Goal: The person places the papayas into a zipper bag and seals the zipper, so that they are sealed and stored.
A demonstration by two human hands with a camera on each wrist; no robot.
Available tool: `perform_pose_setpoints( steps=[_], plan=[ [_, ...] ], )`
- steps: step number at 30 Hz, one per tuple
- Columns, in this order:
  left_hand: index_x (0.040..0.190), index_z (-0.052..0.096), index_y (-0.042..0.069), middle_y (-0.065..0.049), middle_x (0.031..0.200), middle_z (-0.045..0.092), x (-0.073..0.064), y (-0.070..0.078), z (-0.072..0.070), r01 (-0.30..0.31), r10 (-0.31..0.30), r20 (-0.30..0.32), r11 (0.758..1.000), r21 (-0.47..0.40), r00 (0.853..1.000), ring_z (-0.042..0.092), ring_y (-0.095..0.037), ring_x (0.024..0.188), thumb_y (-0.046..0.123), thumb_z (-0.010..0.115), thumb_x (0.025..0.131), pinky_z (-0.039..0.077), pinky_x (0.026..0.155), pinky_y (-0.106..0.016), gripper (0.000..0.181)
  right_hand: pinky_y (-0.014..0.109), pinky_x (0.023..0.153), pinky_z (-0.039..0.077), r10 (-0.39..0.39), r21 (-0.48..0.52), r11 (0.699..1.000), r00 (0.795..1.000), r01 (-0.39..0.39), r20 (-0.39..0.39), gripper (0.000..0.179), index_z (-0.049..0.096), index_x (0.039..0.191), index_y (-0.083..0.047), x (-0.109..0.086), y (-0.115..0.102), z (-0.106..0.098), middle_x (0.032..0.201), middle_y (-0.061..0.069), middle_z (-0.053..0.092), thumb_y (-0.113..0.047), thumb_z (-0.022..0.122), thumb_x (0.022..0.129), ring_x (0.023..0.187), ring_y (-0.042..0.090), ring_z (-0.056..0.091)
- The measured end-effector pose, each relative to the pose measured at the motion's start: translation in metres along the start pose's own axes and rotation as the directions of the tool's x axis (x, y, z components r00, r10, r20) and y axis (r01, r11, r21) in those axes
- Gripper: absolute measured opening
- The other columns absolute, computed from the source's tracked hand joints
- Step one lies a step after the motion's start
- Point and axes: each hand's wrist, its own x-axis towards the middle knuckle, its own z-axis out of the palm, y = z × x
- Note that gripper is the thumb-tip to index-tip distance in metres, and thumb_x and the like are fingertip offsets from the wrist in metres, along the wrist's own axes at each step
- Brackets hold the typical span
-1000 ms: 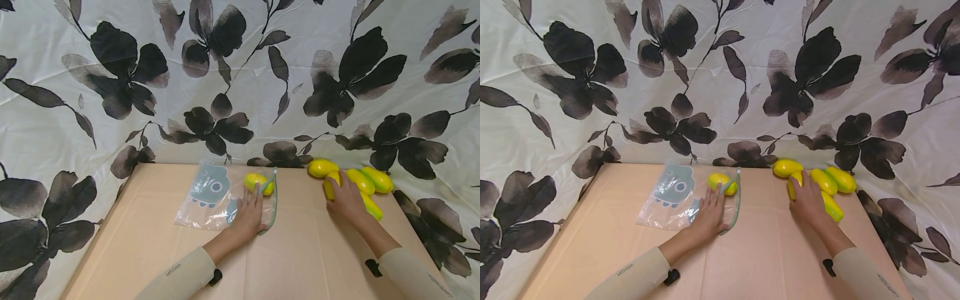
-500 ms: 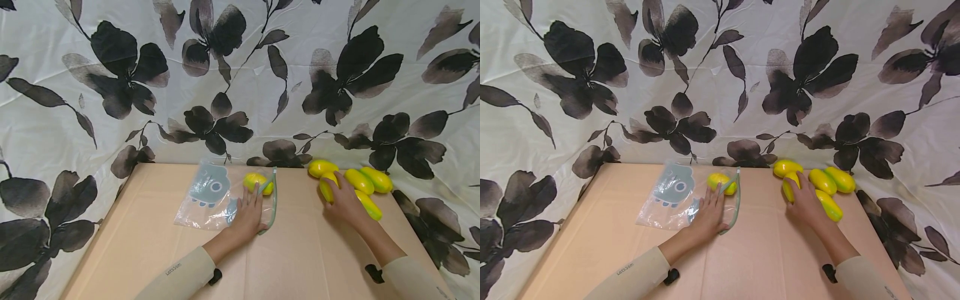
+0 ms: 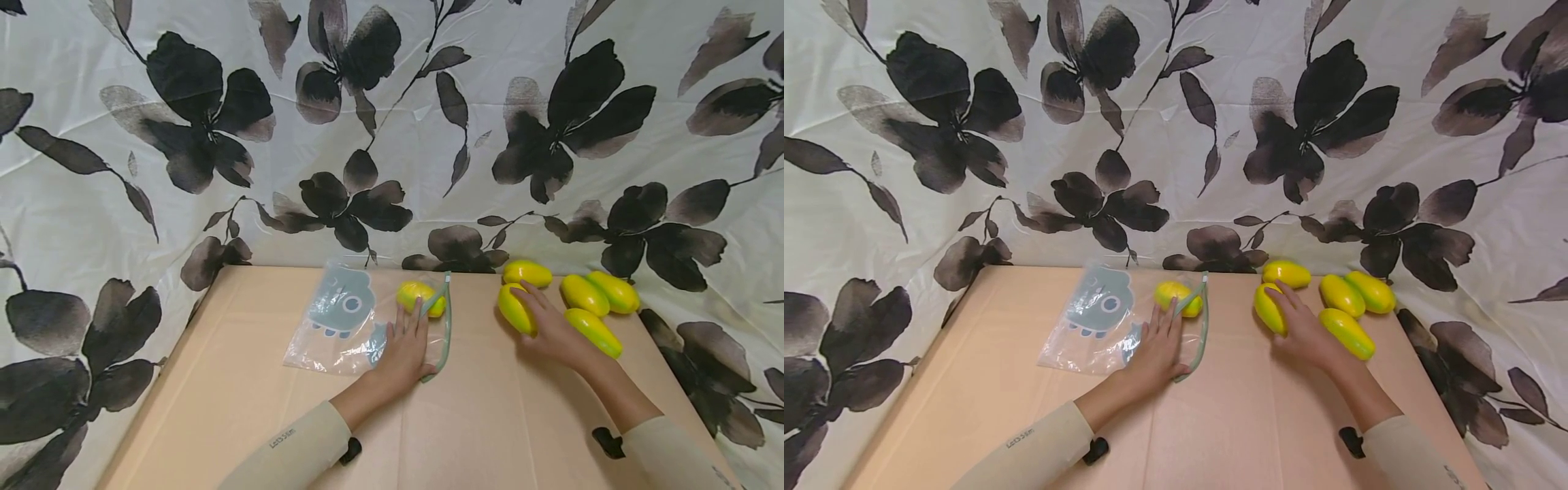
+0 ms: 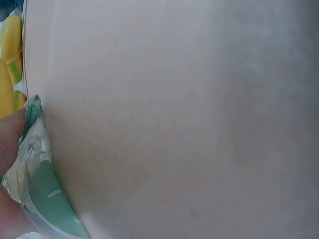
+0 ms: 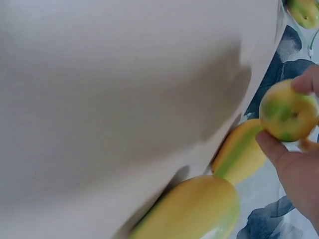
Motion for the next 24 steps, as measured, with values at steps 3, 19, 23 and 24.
perform_pose_setpoints(
  steps=[3, 19, 23, 24],
  plan=[
    [0.165, 0.017, 0.003, -0.016, 0.174, -0.007, 0.000, 0.000, -0.002, 0.003, -0.003, 0.000, 1.000, -0.004, 1.000, 0.004, -0.051, 0.157, 0.048, 0.086, 0.080, 0.031, 0.115, -0.071, 0.118, 0.071, 0.113, 0.034, -0.064, 0.052, 0.997, 0.998, 0.062, 0.026, 0.097, 0.030, 0.159, -0.006, 0.004, -0.005, 0.001, 0.168, 0.025, 0.019, 0.002, 0.074, 0.073, 0.149, 0.052, 0.029],
    [0.165, 0.016, 0.003, -0.016, 0.174, -0.007, -0.001, -0.002, 0.001, -0.007, 0.007, -0.010, 1.000, -0.015, 1.000, 0.005, -0.053, 0.156, 0.046, 0.086, 0.080, 0.031, 0.114, -0.073, 0.118, 0.069, 0.107, 0.042, -0.084, 0.076, 0.994, 0.987, 0.074, 0.134, 0.094, 0.037, 0.160, -0.025, 0.022, -0.036, 0.013, 0.161, 0.027, 0.028, -0.003, 0.070, 0.075, 0.141, 0.050, 0.041],
    [0.165, 0.015, 0.003, -0.016, 0.174, -0.007, -0.001, -0.001, 0.000, -0.011, 0.011, -0.009, 1.000, -0.003, 1.000, 0.006, -0.052, 0.157, 0.047, 0.085, 0.081, 0.031, 0.115, -0.072, 0.118, 0.068, 0.109, 0.042, -0.103, 0.087, 0.992, 0.984, 0.090, 0.148, 0.096, 0.036, 0.161, -0.027, 0.025, -0.040, 0.018, 0.161, 0.024, 0.030, -0.002, 0.069, 0.075, 0.143, 0.047, 0.041],
    [0.165, 0.015, 0.003, -0.016, 0.174, -0.007, -0.001, -0.001, 0.000, -0.012, 0.012, -0.008, 1.000, -0.001, 1.000, 0.006, -0.052, 0.157, 0.047, 0.085, 0.081, 0.031, 0.115, -0.072, 0.118, 0.067, 0.109, 0.043, -0.104, 0.090, 0.992, 0.983, 0.091, 0.152, 0.096, 0.036, 0.161, -0.028, 0.026, -0.041, 0.019, 0.162, 0.023, 0.030, -0.002, 0.069, 0.075, 0.143, 0.047, 0.041]
  ],
)
